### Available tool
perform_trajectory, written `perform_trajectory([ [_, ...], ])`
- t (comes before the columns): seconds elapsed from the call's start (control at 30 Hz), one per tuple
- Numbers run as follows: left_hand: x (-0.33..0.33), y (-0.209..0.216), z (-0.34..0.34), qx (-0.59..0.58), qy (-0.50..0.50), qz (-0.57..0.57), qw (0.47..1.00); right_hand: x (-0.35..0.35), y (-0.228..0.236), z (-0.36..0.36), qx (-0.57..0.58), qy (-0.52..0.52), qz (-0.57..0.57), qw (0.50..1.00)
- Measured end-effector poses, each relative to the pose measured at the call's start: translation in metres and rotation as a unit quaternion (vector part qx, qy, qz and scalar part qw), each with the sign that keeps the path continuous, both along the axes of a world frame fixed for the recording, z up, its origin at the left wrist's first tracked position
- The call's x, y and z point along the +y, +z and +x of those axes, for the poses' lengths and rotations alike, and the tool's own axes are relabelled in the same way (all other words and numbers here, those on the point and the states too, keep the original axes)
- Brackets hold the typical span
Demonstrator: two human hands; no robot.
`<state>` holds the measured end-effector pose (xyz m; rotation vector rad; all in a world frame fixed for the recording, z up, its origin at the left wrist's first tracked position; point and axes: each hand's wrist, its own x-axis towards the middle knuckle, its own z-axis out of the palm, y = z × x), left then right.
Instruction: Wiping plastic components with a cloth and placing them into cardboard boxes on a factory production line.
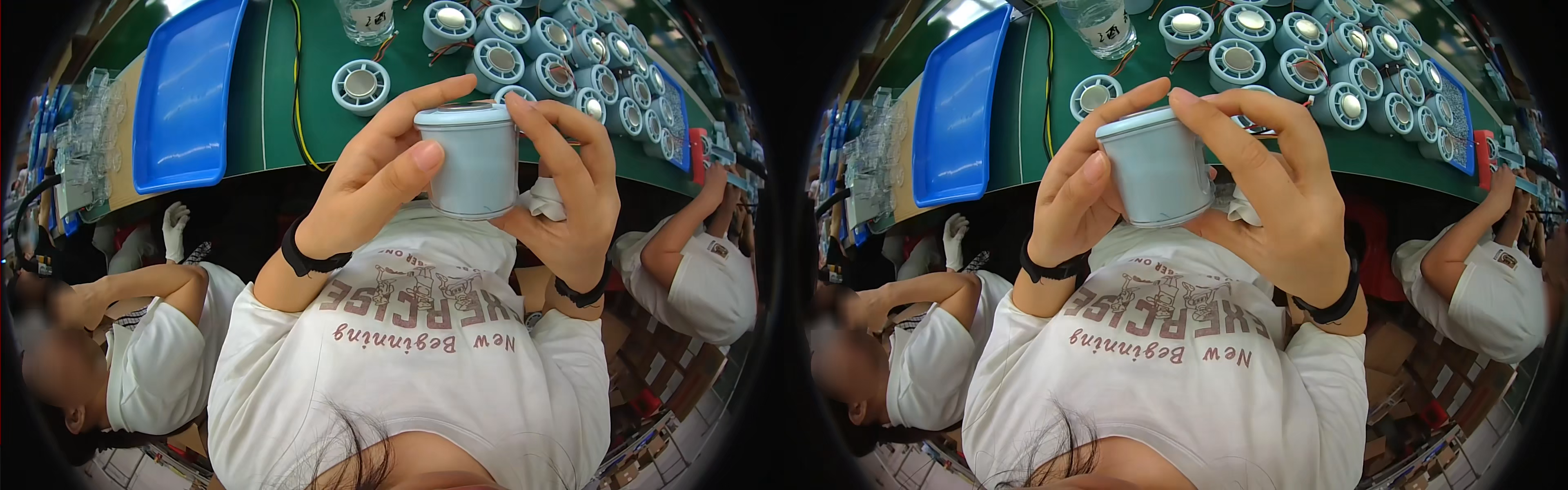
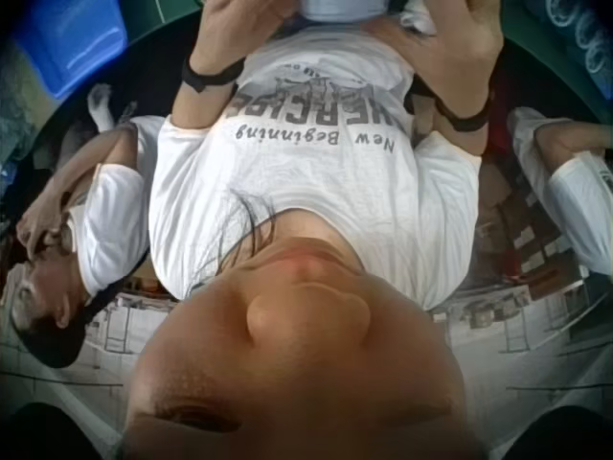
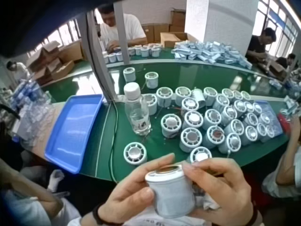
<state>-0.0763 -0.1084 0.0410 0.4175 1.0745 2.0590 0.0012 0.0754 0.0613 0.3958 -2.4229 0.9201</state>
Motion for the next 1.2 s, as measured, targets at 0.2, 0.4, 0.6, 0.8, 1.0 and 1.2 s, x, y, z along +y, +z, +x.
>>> perform_trajectory([
  [0.2,0.008,-0.026,0.002,0.042,-0.056,0.083,0.994,0.015,-0.017,0.019,0.089,0.093,-0.021,0.992],
  [0.4,0.029,-0.031,0.007,-0.078,-0.115,0.042,0.989,0.041,-0.056,0.098,-0.061,-0.072,-0.213,0.972],
  [0.6,0.086,-0.047,0.022,-0.151,-0.234,0.006,0.96,0.021,-0.075,0.116,-0.091,-0.117,-0.642,0.752],
  [0.8,0.156,-0.06,0.051,-0.072,-0.277,-0.084,0.955,0.029,-0.066,0.128,-0.021,-0.319,-0.409,0.855],
  [1.0,0.198,-0.078,0.047,-0.053,-0.32,-0.052,0.945,0.046,-0.085,0.124,0.014,-0.437,-0.364,0.823],
  [1.2,0.212,-0.09,0.026,-0.141,-0.3,-0.012,0.943,0.054,-0.094,0.102,0.016,-0.416,-0.234,0.879],
])
